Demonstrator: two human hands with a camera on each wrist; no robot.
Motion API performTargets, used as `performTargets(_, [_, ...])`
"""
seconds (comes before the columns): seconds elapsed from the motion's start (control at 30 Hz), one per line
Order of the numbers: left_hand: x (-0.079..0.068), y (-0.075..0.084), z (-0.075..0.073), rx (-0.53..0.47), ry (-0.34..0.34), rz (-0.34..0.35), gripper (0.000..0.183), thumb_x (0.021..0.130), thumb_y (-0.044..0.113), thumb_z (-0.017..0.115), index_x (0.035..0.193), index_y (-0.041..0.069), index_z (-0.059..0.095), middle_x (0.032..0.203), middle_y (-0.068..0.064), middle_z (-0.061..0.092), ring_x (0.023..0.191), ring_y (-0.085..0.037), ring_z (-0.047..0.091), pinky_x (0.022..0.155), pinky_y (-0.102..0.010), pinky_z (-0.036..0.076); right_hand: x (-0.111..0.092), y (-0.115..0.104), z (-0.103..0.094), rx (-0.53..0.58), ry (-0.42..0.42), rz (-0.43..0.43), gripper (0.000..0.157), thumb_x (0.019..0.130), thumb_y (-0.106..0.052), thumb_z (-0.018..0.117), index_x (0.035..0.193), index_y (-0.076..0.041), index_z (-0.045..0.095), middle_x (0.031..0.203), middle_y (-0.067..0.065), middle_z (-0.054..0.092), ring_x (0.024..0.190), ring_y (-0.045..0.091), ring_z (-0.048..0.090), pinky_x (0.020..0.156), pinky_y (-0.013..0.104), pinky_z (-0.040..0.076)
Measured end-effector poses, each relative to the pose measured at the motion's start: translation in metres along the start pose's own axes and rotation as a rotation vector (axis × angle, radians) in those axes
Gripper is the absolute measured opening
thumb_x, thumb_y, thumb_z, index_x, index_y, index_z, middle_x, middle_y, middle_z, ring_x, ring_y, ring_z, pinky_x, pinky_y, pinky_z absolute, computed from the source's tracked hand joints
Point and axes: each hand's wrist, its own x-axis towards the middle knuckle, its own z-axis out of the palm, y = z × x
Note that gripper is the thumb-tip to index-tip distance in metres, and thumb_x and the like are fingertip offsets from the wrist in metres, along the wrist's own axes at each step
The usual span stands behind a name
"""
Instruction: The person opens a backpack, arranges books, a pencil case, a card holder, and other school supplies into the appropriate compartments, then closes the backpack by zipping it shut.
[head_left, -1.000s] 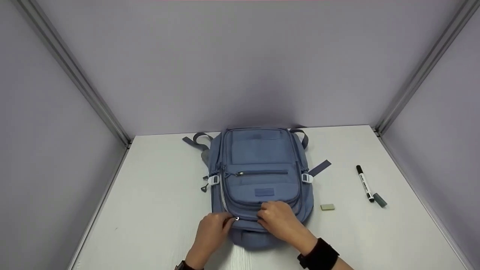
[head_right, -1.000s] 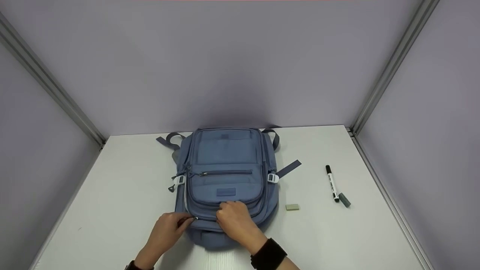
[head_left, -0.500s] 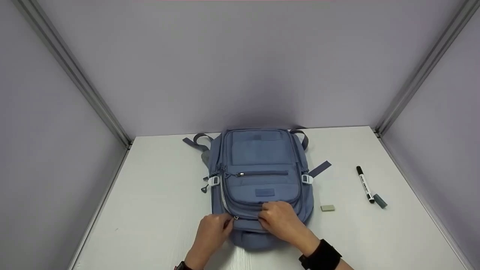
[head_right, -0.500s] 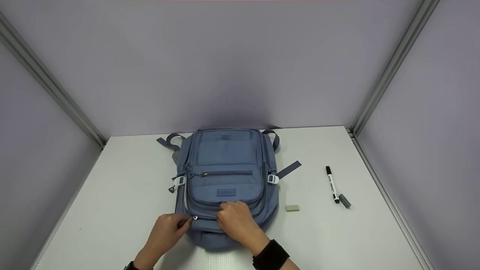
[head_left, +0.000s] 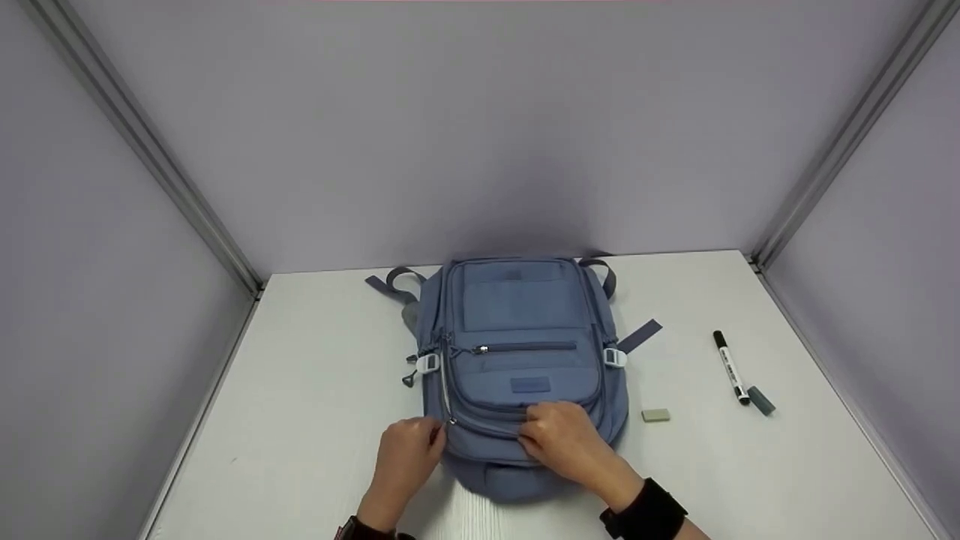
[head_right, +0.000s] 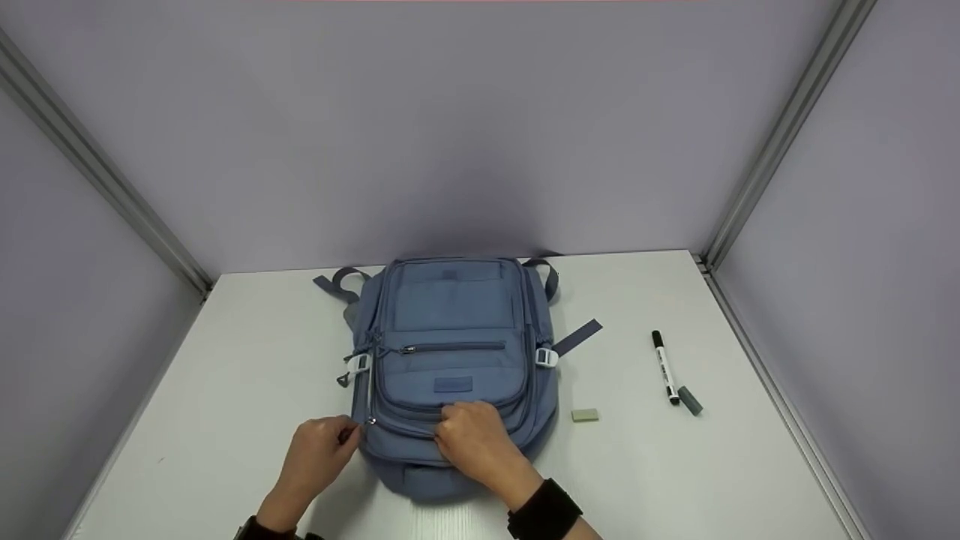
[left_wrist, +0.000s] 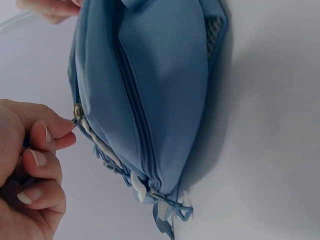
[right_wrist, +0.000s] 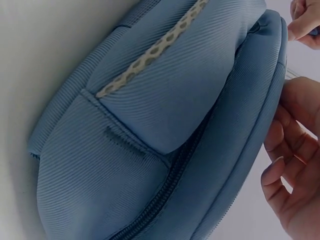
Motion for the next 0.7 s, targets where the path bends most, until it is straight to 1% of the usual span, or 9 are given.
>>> performTargets(0.17, [0.009, -0.012, 0.005, 0.048, 0.023, -0.014, 0.041, 0.079, 0.001, 0.071, 0.056, 0.017, 0.042, 0.051, 0.011, 0.035, 0.047, -0.004, 0.028, 0.042, -0.023, 0.026, -0.001, 0.001, 0.0, 0.024, 0.014, -0.015, 0.016, 0.072, -0.011, 0.081, 0.065, -0.02, 0.07, 0.061, -0.007, 0.046, 0.055, 0.01, 0.05, 0.049, 0.03, 0.042])
performTargets(0.27, [0.015, -0.018, 0.01, 0.076, 0.03, -0.016, 0.043, 0.079, 0.001, 0.071, 0.057, 0.017, 0.039, 0.051, 0.01, 0.034, 0.046, -0.006, 0.027, 0.042, -0.025, 0.026, -0.002, 0.001, 0.0, 0.03, 0.012, -0.018, 0.016, 0.072, -0.011, 0.081, 0.064, -0.019, 0.07, 0.062, -0.007, 0.047, 0.055, 0.011, 0.051, 0.05, 0.03, 0.042])
performTargets(0.37, [0.022, -0.023, 0.014, 0.105, 0.043, -0.008, 0.042, 0.079, 0.001, 0.071, 0.056, 0.016, 0.04, 0.05, 0.008, 0.037, 0.045, -0.008, 0.031, 0.04, -0.028, 0.03, -0.002, 0.001, 0.0, 0.037, 0.009, -0.023, 0.015, 0.071, -0.011, 0.081, 0.065, -0.019, 0.07, 0.062, -0.007, 0.048, 0.056, 0.012, 0.052, 0.05, 0.031, 0.043])
performTargets(0.5, [0.031, -0.03, 0.02, 0.148, 0.068, 0.007, 0.041, 0.077, 0.002, 0.072, 0.056, 0.015, 0.04, 0.048, 0.002, 0.042, 0.041, -0.015, 0.039, 0.039, -0.036, 0.035, -0.002, 0.001, -0.001, 0.047, 0.004, -0.026, 0.015, 0.072, -0.01, 0.081, 0.065, -0.018, 0.07, 0.063, -0.007, 0.048, 0.056, 0.012, 0.052, 0.05, 0.031, 0.043])
performTargets(0.7, [0.044, -0.039, 0.028, 0.19, 0.072, 0.007, 0.039, 0.077, 0.002, 0.073, 0.056, 0.012, 0.042, 0.05, -0.007, 0.052, 0.042, -0.027, 0.053, 0.04, -0.042, 0.04, -0.001, 0.001, -0.001, 0.045, -0.011, -0.026, 0.017, 0.072, -0.01, 0.08, 0.064, -0.019, 0.069, 0.062, -0.007, 0.045, 0.055, 0.011, 0.05, 0.05, 0.03, 0.041])
